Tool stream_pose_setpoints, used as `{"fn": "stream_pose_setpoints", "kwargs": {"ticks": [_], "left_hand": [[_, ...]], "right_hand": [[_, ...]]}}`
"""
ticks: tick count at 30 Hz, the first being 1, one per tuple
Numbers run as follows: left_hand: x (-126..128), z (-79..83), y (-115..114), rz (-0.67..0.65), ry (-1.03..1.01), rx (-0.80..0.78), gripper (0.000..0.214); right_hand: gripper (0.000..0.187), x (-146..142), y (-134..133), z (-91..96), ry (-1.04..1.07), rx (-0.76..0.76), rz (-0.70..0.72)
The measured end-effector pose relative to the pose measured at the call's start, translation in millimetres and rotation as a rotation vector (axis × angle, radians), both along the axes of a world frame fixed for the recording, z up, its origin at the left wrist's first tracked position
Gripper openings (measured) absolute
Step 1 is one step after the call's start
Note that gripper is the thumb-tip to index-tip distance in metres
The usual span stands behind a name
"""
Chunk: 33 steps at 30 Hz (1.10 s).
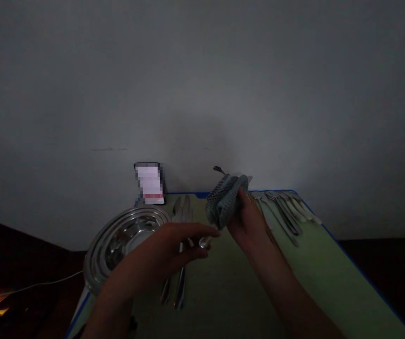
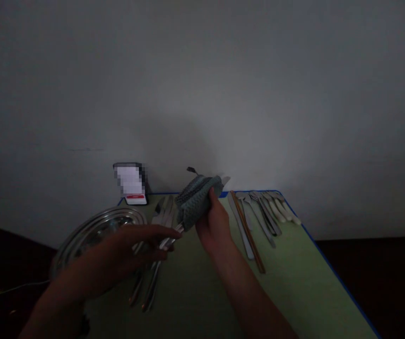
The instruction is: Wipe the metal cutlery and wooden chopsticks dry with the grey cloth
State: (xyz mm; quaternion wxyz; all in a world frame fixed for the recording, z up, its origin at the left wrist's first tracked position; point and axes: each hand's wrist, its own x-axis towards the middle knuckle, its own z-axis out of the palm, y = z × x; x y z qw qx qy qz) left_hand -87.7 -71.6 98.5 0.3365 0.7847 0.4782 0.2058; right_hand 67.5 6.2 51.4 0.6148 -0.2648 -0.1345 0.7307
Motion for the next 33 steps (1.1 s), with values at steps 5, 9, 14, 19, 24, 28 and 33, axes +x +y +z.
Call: {"fn": "stream_pose_setpoints", "kwargs": {"ticks": [5,9,14,19,24,28,33], "left_hand": [[1.2,-2.2,-0.9,-0.057,0.06,0.047,0.03],[-0.1,-3.9,-2.7,-0.05,0.118,0.03,0.049],[-1.5,-4.7,-0.6,-0.003,0.203,0.022,0.055],[-3.2,1.3,-0.8,-0.006,0.215,-0.01,0.054],[-12.6,3.1,-3.8,0.006,0.203,-0.056,0.054],[-17.4,2.8,-4.4,-0.002,0.189,-0.101,0.056],[-19.8,1.9,-4.0,-0.06,0.159,-0.078,0.049]], "right_hand": [[0.02,-5.0,-6.5,4.0,0.042,-0.039,0.045],[0.02,-5.9,-8.2,5.5,0.039,-0.059,0.039],[0.023,-6.2,-8.2,8.2,0.046,-0.066,0.029],[0.026,-4.4,-5.9,8.4,0.041,-0.051,0.019],[0.028,5.4,3.0,5.9,0.037,0.003,-0.055],[0.032,18.6,13.0,4.6,0.028,0.04,-0.136],[0.032,22.1,15.3,2.4,0.0,0.065,-0.217]]}}
